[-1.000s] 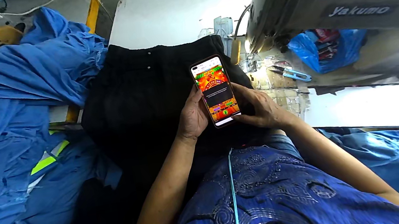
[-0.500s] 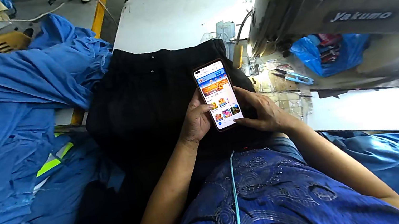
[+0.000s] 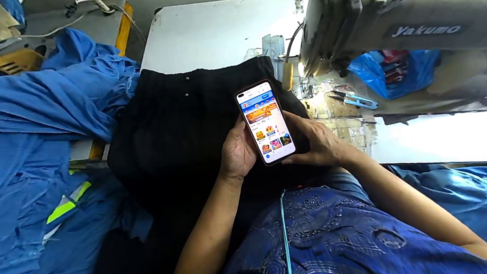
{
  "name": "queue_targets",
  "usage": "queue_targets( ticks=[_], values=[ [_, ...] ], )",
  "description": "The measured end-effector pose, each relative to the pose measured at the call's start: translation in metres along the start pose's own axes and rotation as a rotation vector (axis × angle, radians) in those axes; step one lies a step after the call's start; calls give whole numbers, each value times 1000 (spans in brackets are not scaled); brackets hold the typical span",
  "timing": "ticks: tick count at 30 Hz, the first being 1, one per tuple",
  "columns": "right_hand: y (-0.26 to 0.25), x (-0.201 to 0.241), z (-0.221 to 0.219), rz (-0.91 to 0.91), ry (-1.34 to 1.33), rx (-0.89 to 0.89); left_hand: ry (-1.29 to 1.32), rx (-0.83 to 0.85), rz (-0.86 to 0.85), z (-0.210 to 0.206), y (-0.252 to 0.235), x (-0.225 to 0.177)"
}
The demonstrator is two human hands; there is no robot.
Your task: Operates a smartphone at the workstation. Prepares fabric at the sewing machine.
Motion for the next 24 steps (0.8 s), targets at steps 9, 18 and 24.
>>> queue_targets(
  ticks=[9, 18, 24],
  values=[
    [1, 41, -23, -235, 131, -266, -216, -50, 1, -20, 11, 5],
    [9, 48, -32, -215, 52, -406, -324, -42, -72, -27, 20, 12],
    [34, 33, -14, -146, -110, -413, -498, 190, -62, -48, 26, 8]
  ],
)
Point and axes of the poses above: each hand's wrist, its own y-axis away from the middle knuckle, its own z-axis out of the back of the hand, x = y × z, the point moved 2 cm from there along -y, towards the middle knuckle, and after that the axes turned 11 degrees about -z, right-handed, at the moved point
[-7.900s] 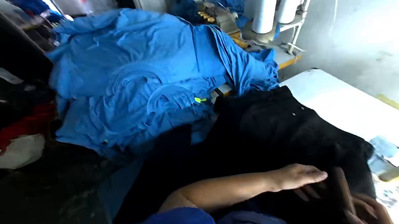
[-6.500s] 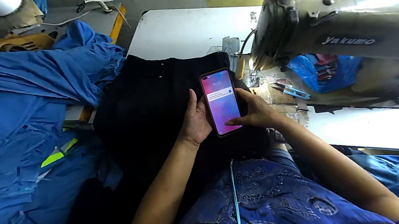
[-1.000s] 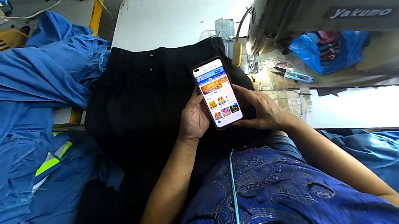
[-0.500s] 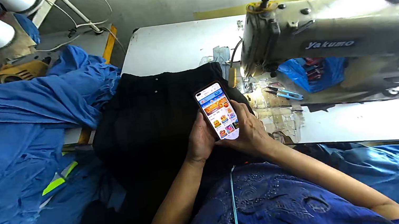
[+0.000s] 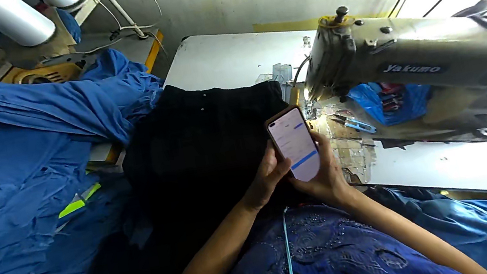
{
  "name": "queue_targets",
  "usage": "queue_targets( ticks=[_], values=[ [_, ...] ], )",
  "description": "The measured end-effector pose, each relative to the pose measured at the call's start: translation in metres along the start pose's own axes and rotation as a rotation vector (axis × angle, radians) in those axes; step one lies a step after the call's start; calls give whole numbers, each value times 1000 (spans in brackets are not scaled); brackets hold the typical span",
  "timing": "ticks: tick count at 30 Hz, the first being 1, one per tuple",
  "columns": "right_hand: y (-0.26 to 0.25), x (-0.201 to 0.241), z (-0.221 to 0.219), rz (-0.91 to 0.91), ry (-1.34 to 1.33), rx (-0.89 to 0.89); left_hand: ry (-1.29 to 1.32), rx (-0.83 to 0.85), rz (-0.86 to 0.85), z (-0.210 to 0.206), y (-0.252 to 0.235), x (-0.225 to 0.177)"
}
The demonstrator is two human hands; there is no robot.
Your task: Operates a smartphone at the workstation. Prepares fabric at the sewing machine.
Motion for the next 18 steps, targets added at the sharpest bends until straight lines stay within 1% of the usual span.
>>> queue_targets(
  ticks=[3, 5, 6, 8, 10, 12, 15, 18],
  values=[
    [19, -16, 37, 24, -65, -21, -176, 244, 22, -15, -4, -15],
    [29, -27, 68, 6, -10, -86, -344, 409, 30, -19, -7, -21],
    [32, -31, 86, -27, 31, -113, -396, 461, 29, -18, -8, -22],
    [32, -38, 123, -173, 124, -158, -440, 514, 2, -12, -5, -22],
    [26, -49, 158, -360, 231, -195, -434, 500, -12, -4, -3, -22],
    [15, -58, 183, -478, 314, -214, -420, 445, -11, 6, -3, -24],
    [-4, -70, 199, -559, 411, -228, -459, 343, -21, 22, -1, -29],
    [-21, -72, 200, -620, 462, -190, -526, 252, -19, 41, 9, -32]
  ],
)
Point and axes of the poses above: each hand's wrist, its own y-axis away from the middle knuckle, its own z-axis out of the back of the hand, x = y × z, the point moved 2 cm from there along -y, towards the middle knuckle, and after that the axes turned 11 degrees about -z, right-handed, at the moved point
